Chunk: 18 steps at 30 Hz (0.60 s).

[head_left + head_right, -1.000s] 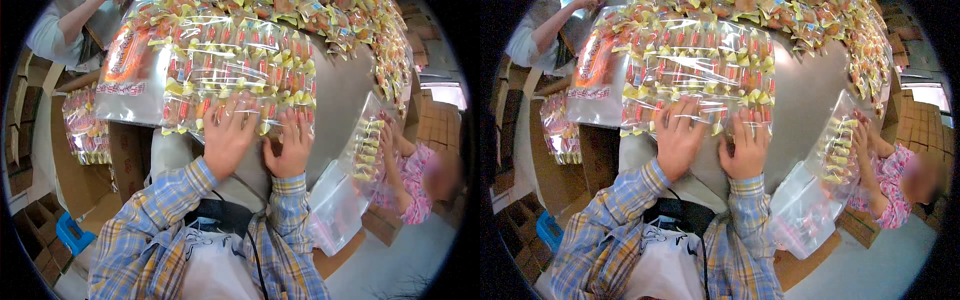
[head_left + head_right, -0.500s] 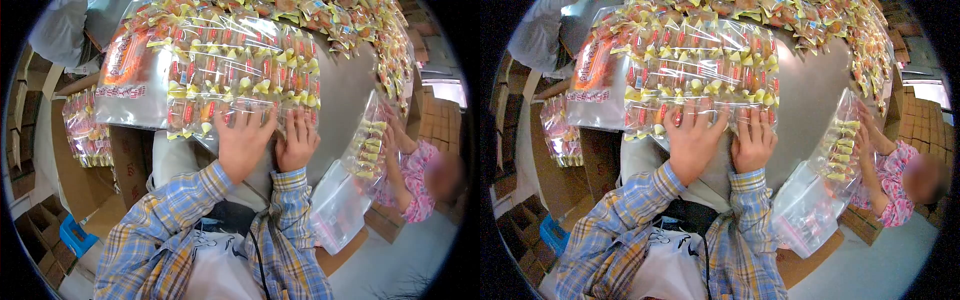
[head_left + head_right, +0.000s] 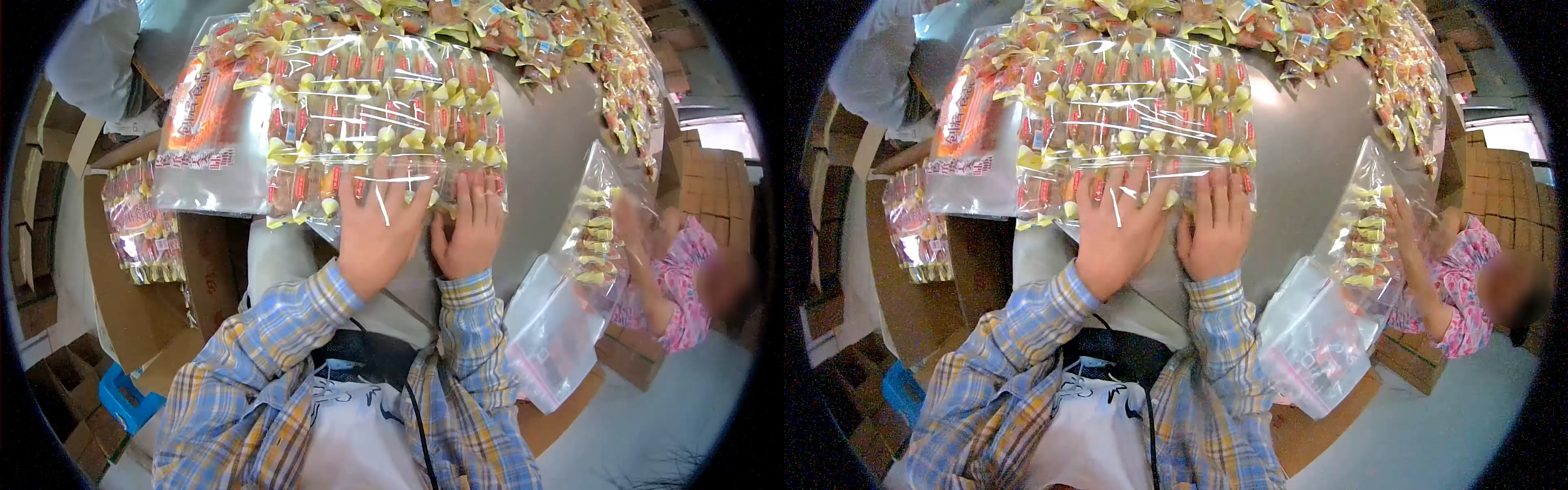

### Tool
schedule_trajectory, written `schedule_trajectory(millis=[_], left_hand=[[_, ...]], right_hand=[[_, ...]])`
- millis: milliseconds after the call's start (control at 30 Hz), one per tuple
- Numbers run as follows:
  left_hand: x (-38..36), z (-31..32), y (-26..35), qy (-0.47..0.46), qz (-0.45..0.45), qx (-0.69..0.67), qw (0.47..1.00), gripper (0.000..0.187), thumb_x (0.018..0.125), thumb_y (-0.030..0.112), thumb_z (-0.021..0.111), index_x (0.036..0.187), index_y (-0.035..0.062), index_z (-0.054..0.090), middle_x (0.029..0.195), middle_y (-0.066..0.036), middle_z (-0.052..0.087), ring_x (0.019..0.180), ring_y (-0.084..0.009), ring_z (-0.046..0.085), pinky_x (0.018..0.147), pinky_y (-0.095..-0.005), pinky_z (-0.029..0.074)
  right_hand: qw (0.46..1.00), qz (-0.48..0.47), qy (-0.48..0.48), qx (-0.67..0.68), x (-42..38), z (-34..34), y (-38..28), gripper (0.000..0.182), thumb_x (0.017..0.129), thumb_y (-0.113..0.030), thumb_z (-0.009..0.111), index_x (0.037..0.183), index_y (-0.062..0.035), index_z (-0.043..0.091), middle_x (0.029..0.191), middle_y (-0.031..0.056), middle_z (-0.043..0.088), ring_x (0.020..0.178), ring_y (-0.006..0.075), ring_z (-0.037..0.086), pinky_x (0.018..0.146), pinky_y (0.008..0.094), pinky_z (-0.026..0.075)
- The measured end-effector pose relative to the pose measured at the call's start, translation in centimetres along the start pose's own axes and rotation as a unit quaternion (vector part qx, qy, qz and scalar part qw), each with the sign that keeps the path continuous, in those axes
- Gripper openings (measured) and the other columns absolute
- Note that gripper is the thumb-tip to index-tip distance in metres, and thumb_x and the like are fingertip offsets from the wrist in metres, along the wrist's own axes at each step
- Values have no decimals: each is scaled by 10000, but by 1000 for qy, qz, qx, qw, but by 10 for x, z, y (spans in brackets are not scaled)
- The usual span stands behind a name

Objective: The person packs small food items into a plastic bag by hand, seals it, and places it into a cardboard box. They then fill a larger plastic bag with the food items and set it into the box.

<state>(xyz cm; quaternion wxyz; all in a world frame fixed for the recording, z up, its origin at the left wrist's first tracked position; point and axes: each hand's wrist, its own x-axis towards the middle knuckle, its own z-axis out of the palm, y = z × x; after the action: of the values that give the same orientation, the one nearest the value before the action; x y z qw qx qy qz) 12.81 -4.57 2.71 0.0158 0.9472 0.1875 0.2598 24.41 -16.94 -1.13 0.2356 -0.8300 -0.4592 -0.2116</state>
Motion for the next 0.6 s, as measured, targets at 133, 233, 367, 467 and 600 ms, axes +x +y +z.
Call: schedule_trajectory(millis=[133, 233, 367, 467, 600], left_hand=[[-16, -29, -23, -74, 3, -81, 994, 389, 843, 209, 739, 1217, 122, 678, 1478, -134, 544, 1354, -327, 494, 1145, -614, 299], [-26, -32, -38, -57, -1, -30, 998, 473, 867, 251, 744, 1314, 122, 658, 1443, -118, 577, 1414, -327, 468, 1212, -616, 223], [-27, -28, -40, -32, -7, -16, 999, 540, 879, 309, 755, 1381, 147, 640, 1426, -94, 593, 1397, -325, 487, 1214, -612, 218], [-26, -26, -37, -19, -17, -28, 999, 583, 845, 274, 764, 1404, 180, 627, 1443, -91, 581, 1372, -312, 506, 1189, -608, 245], [-27, -14, -42, -4, -10, 2, 1000, 620, 801, 236, 764, 1406, 228, 627, 1448, -97, 576, 1365, -300, 505, 1160, -631, 250]], right_hand=[[999, -29, 14, 42, -4, -2, -2, 603, 860, -265, 748, 1418, -83, 608, 1531, 205, 502, 1432, 474, 417, 1180, 573, 336], [999, -34, 3, 40, 3, -8, -3, 584, 827, -319, 799, 1368, -142, 665, 1504, 208, 518, 1420, 478, 425, 1166, 579, 355], [997, -32, 38, 52, 5, 6, 0, 552, 784, -323, 836, 1304, -177, 719, 1433, 202, 557, 1391, 474, 448, 1144, 587, 380], [997, -30, 51, 51, 7, 5, -6, 537, 771, -262, 828, 1292, -174, 730, 1392, 199, 578, 1378, 472, 454, 1146, 586, 378], [997, -15, 38, 58, 9, 2, -12, 551, 759, -184, 799, 1305, -183, 730, 1413, 203, 572, 1389, 473, 440, 1158, 583, 362]])
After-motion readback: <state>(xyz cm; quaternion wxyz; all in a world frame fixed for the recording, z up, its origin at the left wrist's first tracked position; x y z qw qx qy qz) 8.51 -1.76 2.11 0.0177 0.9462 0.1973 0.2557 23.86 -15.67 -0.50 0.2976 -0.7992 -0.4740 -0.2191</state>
